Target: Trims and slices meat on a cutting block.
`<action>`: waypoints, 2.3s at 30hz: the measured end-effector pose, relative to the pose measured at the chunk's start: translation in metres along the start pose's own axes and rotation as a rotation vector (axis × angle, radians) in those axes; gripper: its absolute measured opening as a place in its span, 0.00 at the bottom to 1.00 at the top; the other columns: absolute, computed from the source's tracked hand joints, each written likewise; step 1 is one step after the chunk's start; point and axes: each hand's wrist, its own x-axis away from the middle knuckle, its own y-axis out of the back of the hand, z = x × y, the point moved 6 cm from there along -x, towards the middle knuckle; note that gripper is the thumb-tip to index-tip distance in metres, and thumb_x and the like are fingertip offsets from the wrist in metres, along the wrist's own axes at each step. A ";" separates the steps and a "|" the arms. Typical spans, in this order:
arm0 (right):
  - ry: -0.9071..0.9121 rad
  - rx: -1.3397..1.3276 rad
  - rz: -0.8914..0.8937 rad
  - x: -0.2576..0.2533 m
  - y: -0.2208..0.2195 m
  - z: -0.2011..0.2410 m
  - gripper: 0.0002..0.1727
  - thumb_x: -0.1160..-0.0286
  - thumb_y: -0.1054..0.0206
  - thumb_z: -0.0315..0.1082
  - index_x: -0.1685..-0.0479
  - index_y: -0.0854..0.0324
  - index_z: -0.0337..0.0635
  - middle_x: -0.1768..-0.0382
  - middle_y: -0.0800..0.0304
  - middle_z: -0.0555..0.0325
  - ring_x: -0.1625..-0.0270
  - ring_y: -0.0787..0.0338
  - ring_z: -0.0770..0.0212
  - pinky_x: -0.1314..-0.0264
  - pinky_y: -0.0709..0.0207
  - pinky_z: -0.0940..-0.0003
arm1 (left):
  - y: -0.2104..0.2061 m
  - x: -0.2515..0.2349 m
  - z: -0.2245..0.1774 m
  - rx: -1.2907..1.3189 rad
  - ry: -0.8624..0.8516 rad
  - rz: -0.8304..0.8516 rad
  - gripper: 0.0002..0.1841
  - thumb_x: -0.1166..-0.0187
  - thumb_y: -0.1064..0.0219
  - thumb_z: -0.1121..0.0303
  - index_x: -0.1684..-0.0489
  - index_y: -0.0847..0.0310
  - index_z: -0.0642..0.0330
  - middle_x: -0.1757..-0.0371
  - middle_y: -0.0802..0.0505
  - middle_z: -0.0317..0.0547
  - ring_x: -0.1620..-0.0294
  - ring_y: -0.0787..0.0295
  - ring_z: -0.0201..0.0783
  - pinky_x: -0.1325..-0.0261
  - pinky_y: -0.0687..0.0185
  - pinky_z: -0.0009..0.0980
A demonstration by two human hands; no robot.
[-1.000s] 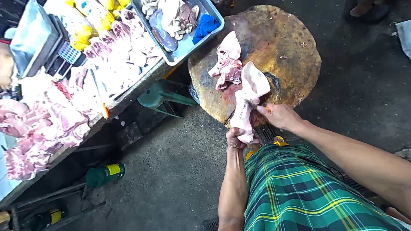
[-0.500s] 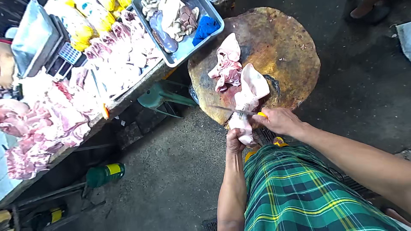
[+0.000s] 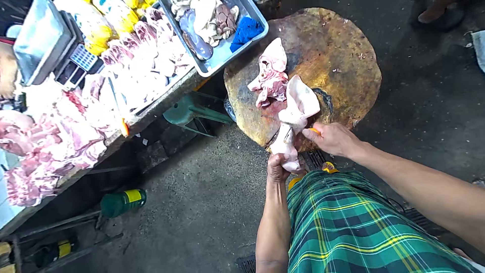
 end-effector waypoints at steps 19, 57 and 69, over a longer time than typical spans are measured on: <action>-0.003 -0.038 0.036 0.002 -0.018 0.007 0.41 0.16 0.59 0.74 0.63 0.17 0.46 0.75 0.15 0.50 0.66 0.09 0.46 0.62 0.18 0.38 | 0.003 -0.002 0.002 0.063 0.027 0.095 0.19 0.45 0.18 0.56 0.57 0.10 0.52 0.62 0.03 0.44 0.62 0.04 0.37 0.57 0.07 0.38; -0.178 -0.029 0.161 -0.005 -0.023 -0.012 0.46 0.16 0.62 0.75 0.56 0.14 0.40 0.62 0.09 0.40 0.51 0.08 0.37 0.48 0.19 0.30 | 0.018 0.000 -0.005 -0.025 0.056 0.064 0.22 0.47 0.16 0.55 0.54 0.10 0.52 0.58 0.03 0.46 0.58 0.04 0.40 0.52 0.07 0.40; -0.231 -0.037 0.168 0.001 -0.017 -0.027 0.46 0.15 0.61 0.74 0.55 0.12 0.40 0.58 0.09 0.38 0.47 0.09 0.35 0.43 0.22 0.28 | 0.039 -0.004 0.000 -0.361 0.182 -0.231 0.32 0.18 0.40 0.35 0.30 0.20 0.51 0.47 0.06 0.48 0.51 0.07 0.42 0.47 0.09 0.44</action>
